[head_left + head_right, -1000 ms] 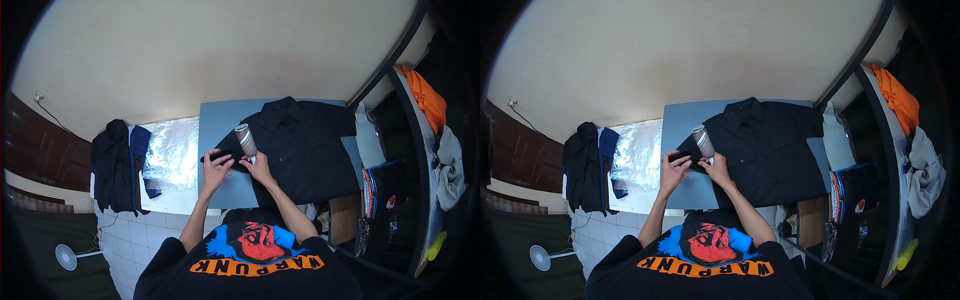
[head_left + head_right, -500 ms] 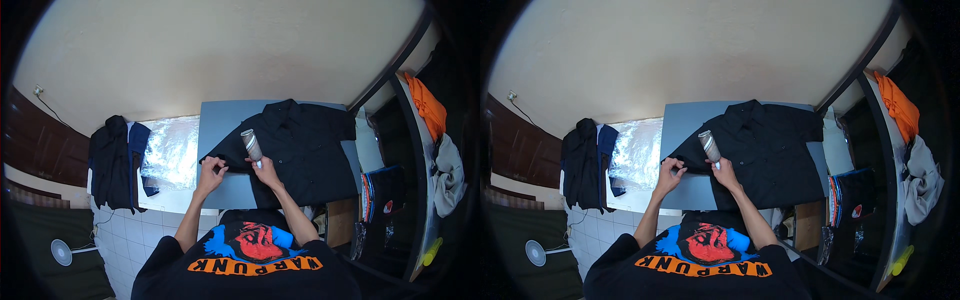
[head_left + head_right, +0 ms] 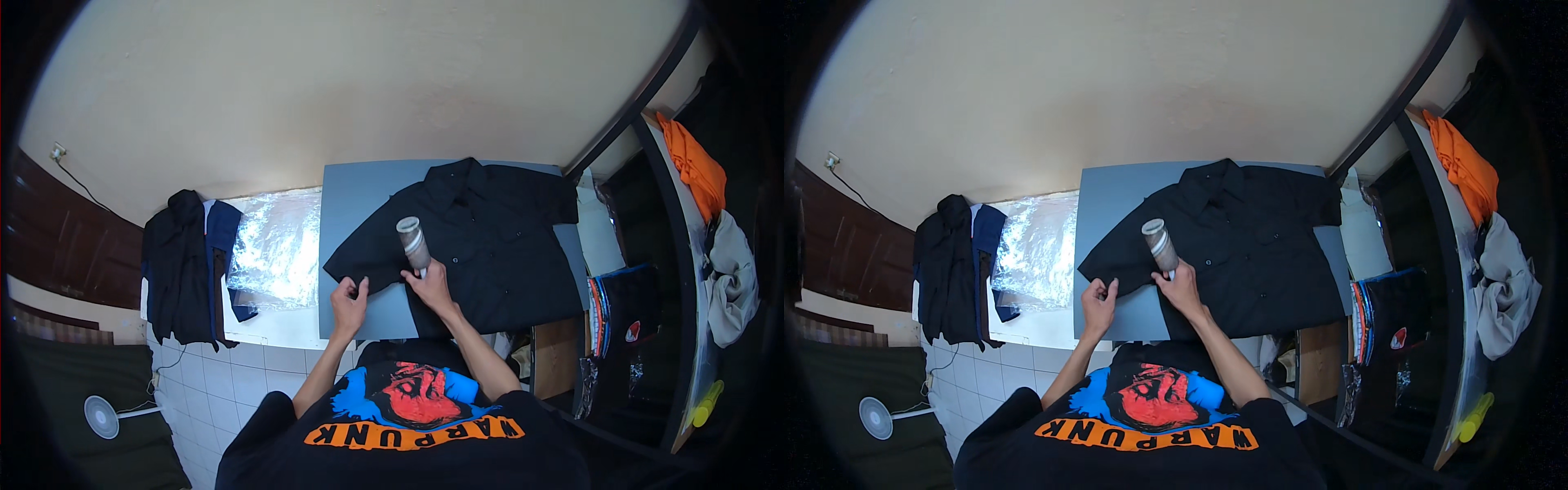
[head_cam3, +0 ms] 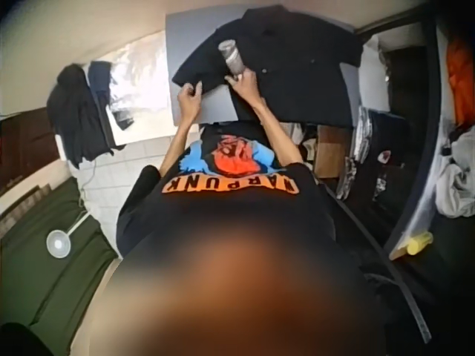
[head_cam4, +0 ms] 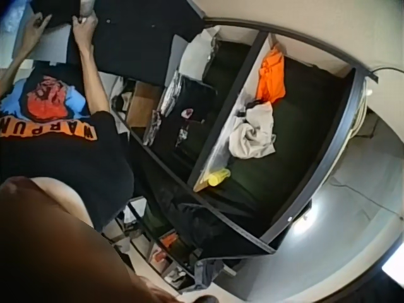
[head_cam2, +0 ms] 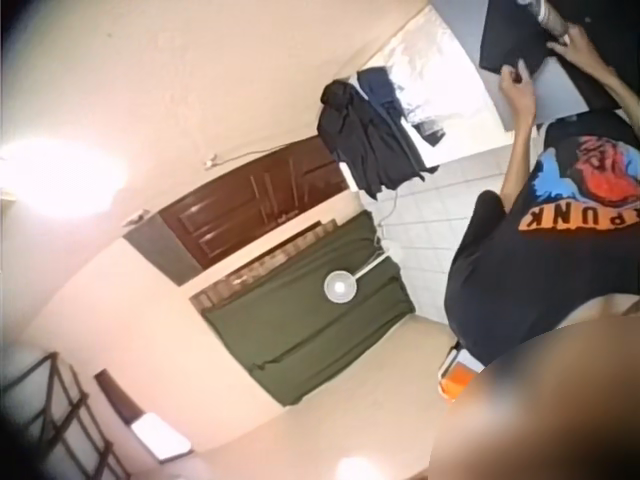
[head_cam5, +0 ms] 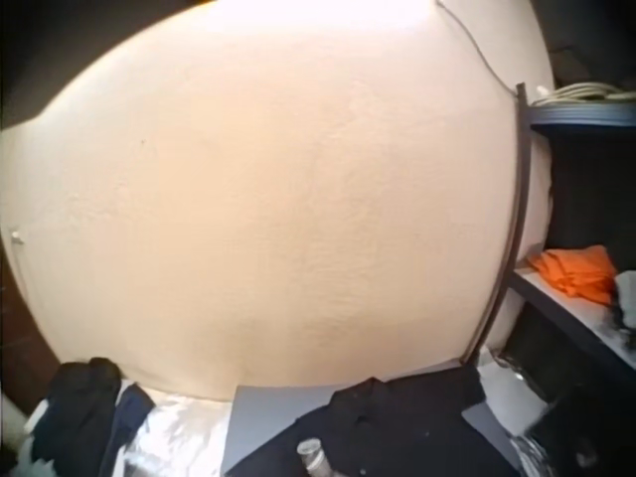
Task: Using a lint roller to remove hair and debris from a black garment on a workbench.
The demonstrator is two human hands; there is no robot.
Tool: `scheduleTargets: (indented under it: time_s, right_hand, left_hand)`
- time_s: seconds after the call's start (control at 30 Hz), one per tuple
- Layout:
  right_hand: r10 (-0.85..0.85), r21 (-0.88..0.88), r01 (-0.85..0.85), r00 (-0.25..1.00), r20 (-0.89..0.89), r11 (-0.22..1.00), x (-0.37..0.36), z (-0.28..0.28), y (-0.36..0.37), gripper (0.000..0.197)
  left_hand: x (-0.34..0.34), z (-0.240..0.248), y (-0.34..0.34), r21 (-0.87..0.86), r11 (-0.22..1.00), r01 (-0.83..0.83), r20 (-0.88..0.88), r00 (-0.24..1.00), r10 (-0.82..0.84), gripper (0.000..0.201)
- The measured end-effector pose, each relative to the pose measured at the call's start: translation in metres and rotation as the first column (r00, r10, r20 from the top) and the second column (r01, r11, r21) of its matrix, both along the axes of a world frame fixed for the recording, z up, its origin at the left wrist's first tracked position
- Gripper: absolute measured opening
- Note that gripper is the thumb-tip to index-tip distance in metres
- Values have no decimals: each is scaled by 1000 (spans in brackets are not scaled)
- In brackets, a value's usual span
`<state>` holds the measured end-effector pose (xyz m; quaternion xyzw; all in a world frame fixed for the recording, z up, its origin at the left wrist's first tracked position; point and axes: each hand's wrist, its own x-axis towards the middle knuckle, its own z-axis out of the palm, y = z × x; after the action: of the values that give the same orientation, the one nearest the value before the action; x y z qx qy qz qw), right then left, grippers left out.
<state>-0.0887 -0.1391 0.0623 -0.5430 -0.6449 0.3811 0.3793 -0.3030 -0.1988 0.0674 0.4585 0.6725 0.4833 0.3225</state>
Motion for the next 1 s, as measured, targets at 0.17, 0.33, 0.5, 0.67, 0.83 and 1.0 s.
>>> scheduleTargets:
  time_s: [0.17, 0.33, 0.5, 0.67, 0.83, 1.0]
  right_hand:
    - [65, 215, -84, 993, 95, 973, 11, 3, -18, 26]
    - [187, 229, -240, 954, 233, 943, 18, 11, -13, 25]
    - [118, -86, -110, 989, 94, 990, 9, 39, -2, 28]
    - [130, 141, -163, 967, 221, 976, -8, 37, -8, 22]
    - [212, 223, -344, 861, 463, 912, 0, 26, -24, 22]
    - [186, 250, -379, 807, 561, 891, 2, 27, -9, 24]
  left_hand:
    - [-8, -12, 7, -57, 997, -60, 81, 995, 65, 41]
    - [-10, 26, -9, -245, 969, -27, -632, 763, -139, 28]
    - [18, 73, 5, -377, 919, 120, -542, 775, -324, 40]
    - [22, -10, 18, -106, 986, 128, -816, 555, -160, 77]
    - [-5, -6, 2, -358, 933, 39, -768, 556, -318, 127]
    - [-24, 4, -3, -452, 891, 38, -687, 622, -375, 150]
